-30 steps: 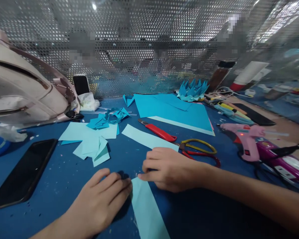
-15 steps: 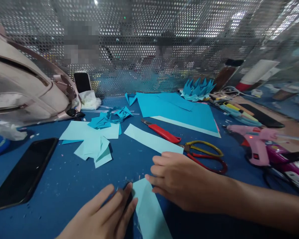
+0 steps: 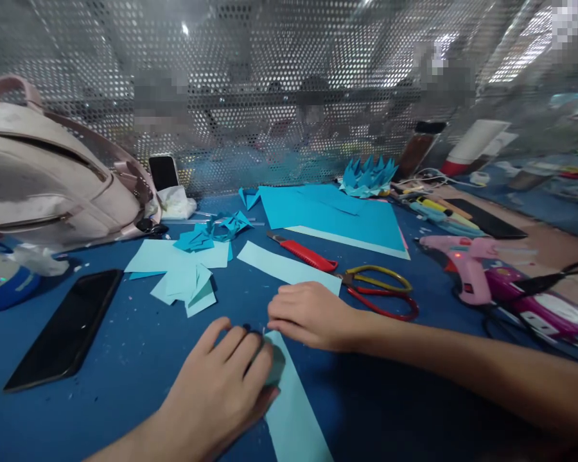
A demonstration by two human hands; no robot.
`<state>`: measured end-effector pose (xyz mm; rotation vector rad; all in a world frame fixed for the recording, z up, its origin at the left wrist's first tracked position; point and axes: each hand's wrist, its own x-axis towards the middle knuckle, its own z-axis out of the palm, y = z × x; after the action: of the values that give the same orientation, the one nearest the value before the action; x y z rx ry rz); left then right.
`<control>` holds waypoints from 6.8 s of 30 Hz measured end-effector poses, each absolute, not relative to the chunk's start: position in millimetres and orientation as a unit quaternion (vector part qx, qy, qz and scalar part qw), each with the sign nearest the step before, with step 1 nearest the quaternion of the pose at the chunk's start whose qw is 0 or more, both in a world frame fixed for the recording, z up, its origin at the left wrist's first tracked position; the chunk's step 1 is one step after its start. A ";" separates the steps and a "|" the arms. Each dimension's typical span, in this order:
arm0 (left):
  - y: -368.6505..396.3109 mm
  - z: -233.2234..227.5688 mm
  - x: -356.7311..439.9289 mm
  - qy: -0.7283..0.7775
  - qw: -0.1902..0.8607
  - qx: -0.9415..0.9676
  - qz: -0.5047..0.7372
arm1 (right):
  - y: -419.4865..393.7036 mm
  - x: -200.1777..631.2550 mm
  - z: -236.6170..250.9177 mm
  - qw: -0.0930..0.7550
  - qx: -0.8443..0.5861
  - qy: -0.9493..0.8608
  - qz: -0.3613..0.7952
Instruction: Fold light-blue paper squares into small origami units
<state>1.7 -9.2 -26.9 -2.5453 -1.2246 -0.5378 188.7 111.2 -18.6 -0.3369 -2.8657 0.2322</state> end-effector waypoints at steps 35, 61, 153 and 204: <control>1.5 -7.7 -19.0 -0.493 -0.474 -0.575 -0.449 | 105.5 193.0 -6.0 0.019 -0.189 -0.723 0.664; 2.1 -14.5 -1.4 -0.540 -0.548 -0.512 -0.382 | 96.9 190.1 -9.3 0.073 -0.138 -0.798 0.582; -3.4 -10.0 5.8 -0.478 -0.252 -0.791 -0.288 | 73.5 184.3 -2.0 0.290 -0.237 -0.810 0.451; 25.2 -16.4 -2.6 -0.458 -0.604 -0.508 -0.408 | 98.5 187.2 12.2 0.273 -0.302 -0.767 0.495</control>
<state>-2.6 25.2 -16.4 -2.8305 -2.5526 -2.2759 187.2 98.5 12.2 -0.8115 -2.0647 1.3331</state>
